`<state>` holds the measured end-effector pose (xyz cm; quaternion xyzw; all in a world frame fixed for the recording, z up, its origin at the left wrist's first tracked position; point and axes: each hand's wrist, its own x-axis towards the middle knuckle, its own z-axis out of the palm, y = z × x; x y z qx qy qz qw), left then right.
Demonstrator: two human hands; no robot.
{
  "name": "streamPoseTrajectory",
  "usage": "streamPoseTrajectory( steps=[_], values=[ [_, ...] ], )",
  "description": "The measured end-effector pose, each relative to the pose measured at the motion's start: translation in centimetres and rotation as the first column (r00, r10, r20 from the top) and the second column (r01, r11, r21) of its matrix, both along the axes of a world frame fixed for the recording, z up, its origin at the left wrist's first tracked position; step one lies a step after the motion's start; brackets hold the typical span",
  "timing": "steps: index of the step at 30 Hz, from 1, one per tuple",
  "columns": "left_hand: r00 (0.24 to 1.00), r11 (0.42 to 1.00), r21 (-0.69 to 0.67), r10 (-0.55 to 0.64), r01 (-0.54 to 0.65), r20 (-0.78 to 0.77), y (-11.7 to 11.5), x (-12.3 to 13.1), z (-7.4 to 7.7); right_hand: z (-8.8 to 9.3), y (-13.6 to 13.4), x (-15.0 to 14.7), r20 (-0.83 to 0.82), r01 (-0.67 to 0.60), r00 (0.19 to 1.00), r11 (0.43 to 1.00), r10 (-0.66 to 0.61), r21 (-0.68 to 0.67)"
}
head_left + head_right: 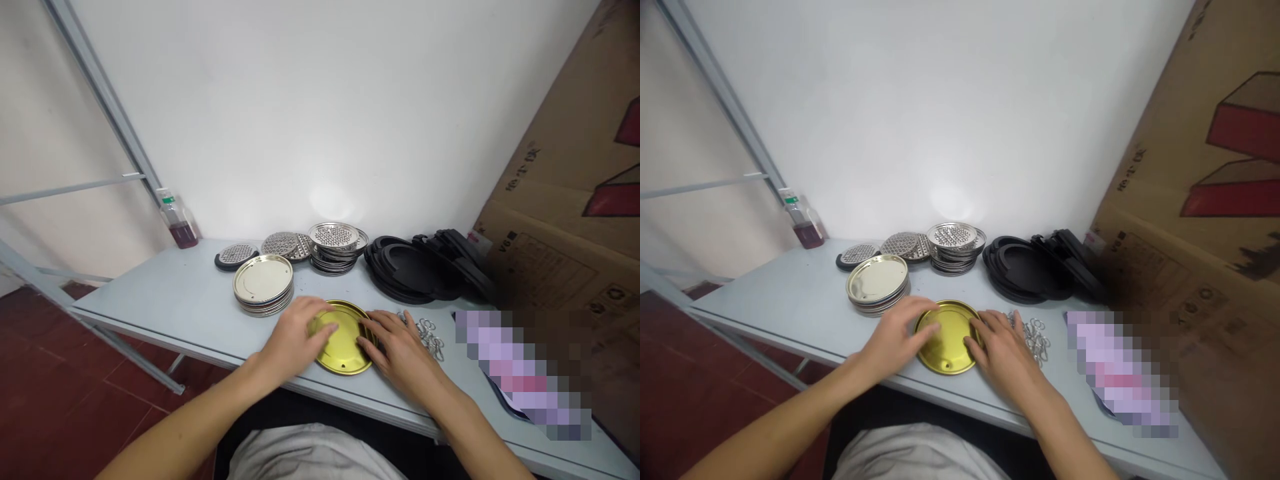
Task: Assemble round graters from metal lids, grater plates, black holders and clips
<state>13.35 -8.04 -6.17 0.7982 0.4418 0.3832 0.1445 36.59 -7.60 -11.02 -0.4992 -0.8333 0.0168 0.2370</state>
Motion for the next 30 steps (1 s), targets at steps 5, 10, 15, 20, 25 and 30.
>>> streamPoseTrajectory(
  steps=[5,10,15,20,25,30],
  values=[
    [0.966,0.961,0.193,0.226,-0.199,-0.129,5.5,-1.9,2.0,0.3,-0.1,-0.1,-0.010,0.010,1.000,1.000,-0.010,-0.015],
    [0.781,0.859,0.034,0.480,-0.510,-0.400,11.8,-4.2,4.7,0.5,-0.1,-0.1,-0.023,0.014,1.000,0.999,-0.015,-0.030],
    [0.746,0.797,-0.143,0.464,-0.587,-0.478,17.2,-6.7,5.8,0.4,-0.1,-0.1,-0.036,0.021,0.999,0.998,-0.023,-0.053],
    [0.747,0.760,-0.237,0.439,-0.605,-0.500,19.4,-8.1,5.0,0.4,-0.2,-0.1,-0.049,0.016,0.999,0.999,-0.018,-0.047],
    [0.759,0.759,-0.254,0.438,-0.599,-0.481,20.0,-8.1,4.5,0.5,-0.3,-0.1,-0.053,0.014,0.998,0.999,-0.016,-0.037],
    [0.774,0.769,-0.229,0.477,-0.597,-0.417,19.9,-8.0,4.5,0.3,-0.3,-0.1,-0.049,0.015,0.999,0.999,-0.017,-0.040]
  ],
)
